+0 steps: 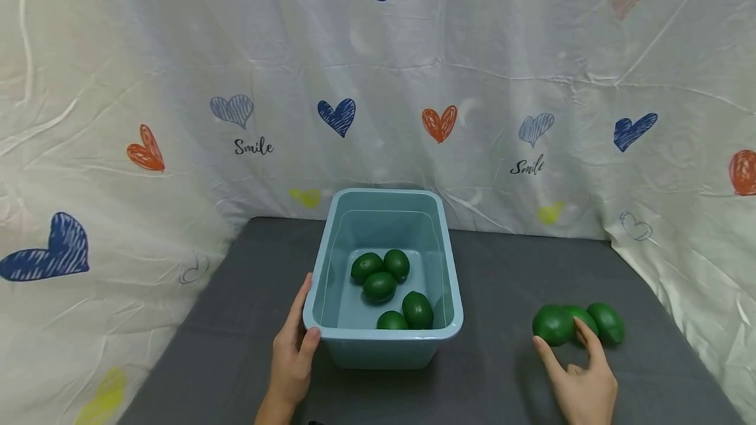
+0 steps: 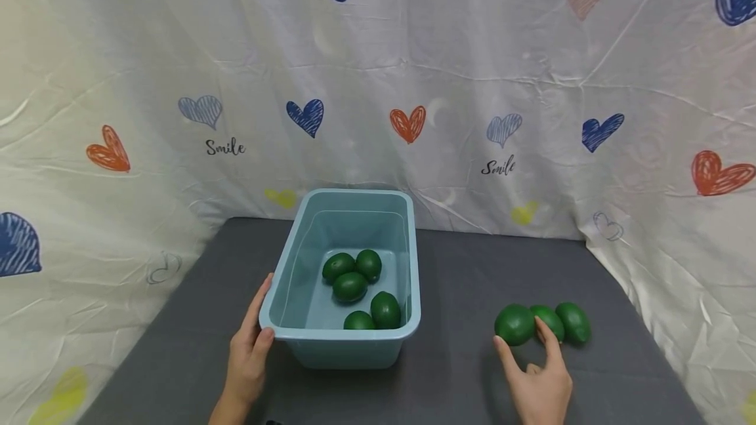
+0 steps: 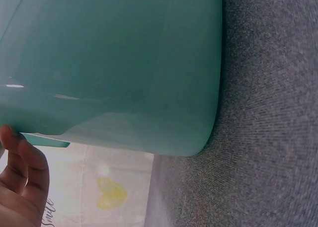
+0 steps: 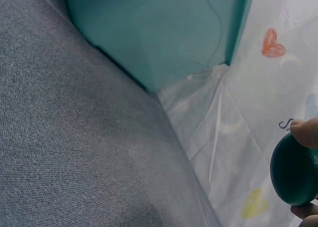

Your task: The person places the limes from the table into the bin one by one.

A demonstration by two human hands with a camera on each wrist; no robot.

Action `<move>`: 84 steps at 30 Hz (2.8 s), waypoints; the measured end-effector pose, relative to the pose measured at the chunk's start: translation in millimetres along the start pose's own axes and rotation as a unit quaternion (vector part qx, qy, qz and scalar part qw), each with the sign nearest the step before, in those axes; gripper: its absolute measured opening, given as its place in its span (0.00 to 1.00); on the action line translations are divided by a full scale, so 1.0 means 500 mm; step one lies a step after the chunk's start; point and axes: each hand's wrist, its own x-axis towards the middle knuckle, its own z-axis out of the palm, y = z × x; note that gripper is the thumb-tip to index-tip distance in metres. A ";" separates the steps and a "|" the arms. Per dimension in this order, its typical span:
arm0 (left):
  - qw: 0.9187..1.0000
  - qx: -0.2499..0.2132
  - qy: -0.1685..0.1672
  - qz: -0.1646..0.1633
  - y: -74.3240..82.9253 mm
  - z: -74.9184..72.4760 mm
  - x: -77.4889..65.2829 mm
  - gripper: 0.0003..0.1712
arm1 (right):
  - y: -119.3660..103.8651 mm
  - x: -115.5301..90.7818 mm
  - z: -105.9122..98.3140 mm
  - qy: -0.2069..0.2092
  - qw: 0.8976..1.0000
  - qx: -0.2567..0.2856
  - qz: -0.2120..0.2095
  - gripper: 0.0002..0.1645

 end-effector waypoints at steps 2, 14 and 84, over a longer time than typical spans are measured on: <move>1.000 0.001 0.001 0.003 0.001 -0.001 0.000 0.42 | -0.003 -0.002 0.001 -0.001 1.000 0.001 -0.002 0.50; 1.000 0.005 0.006 0.008 0.000 0.003 0.001 0.41 | -0.025 0.006 0.008 -0.008 1.000 0.015 -0.023 0.50; 1.000 0.013 -0.005 -0.018 0.005 0.003 0.005 0.42 | -0.175 -0.028 0.086 -0.057 0.968 0.161 -0.182 0.45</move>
